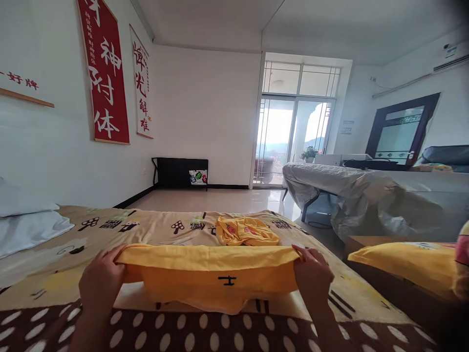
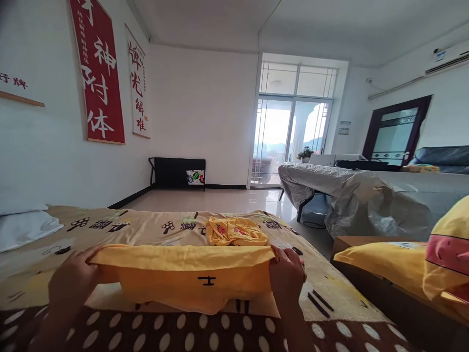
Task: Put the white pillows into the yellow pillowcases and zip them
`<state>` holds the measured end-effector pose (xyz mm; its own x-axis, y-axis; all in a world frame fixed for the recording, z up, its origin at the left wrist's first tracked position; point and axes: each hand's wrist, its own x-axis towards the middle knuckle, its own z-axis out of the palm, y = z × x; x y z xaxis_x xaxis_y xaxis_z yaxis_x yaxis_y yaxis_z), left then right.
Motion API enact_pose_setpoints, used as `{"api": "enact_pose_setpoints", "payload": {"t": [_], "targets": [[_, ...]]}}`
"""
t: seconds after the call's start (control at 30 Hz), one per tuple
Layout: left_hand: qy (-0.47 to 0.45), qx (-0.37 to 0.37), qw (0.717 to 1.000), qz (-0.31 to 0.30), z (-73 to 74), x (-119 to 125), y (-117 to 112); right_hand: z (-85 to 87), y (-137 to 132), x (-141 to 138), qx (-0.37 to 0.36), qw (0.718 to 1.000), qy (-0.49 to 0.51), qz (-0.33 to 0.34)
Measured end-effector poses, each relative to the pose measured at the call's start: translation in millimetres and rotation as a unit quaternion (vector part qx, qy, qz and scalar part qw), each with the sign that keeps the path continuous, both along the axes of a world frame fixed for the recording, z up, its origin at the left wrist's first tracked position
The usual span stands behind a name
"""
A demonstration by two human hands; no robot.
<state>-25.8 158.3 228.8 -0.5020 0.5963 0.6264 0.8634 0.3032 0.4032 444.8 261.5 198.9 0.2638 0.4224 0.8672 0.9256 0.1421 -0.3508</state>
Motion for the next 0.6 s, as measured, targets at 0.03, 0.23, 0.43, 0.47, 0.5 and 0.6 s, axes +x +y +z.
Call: {"api": "enact_pose_setpoints", "payload": {"t": [0.03,0.23,0.43,0.47,0.5,0.6], "targets": [[-0.011,0.03,0.999,0.014,6.3,5.1,-5.6,6.1,-5.2,0.8,0.012,0.999,0.033,-0.001],[0.018,0.182,0.978,0.101,19.5,15.5,-19.6,24.9,-23.0,4.6,-0.032,0.977,0.208,-0.016],[-0.085,-0.037,0.996,0.01,-20.3,-39.9,9.4,6.7,0.9,13.5,-0.188,0.956,0.225,0.011],[-0.111,-0.074,0.991,-0.013,-29.4,-49.6,16.1,0.6,7.3,15.1,-0.212,0.947,0.24,0.034],[-0.133,-0.095,0.986,-0.027,-38.0,-57.7,22.4,-5.7,13.3,16.6,-0.23,0.935,0.264,0.057],[-0.165,-0.098,0.981,-0.027,-56.7,-69.3,35.6,-22.3,25.9,19.0,-0.248,0.906,0.327,0.108]]}}
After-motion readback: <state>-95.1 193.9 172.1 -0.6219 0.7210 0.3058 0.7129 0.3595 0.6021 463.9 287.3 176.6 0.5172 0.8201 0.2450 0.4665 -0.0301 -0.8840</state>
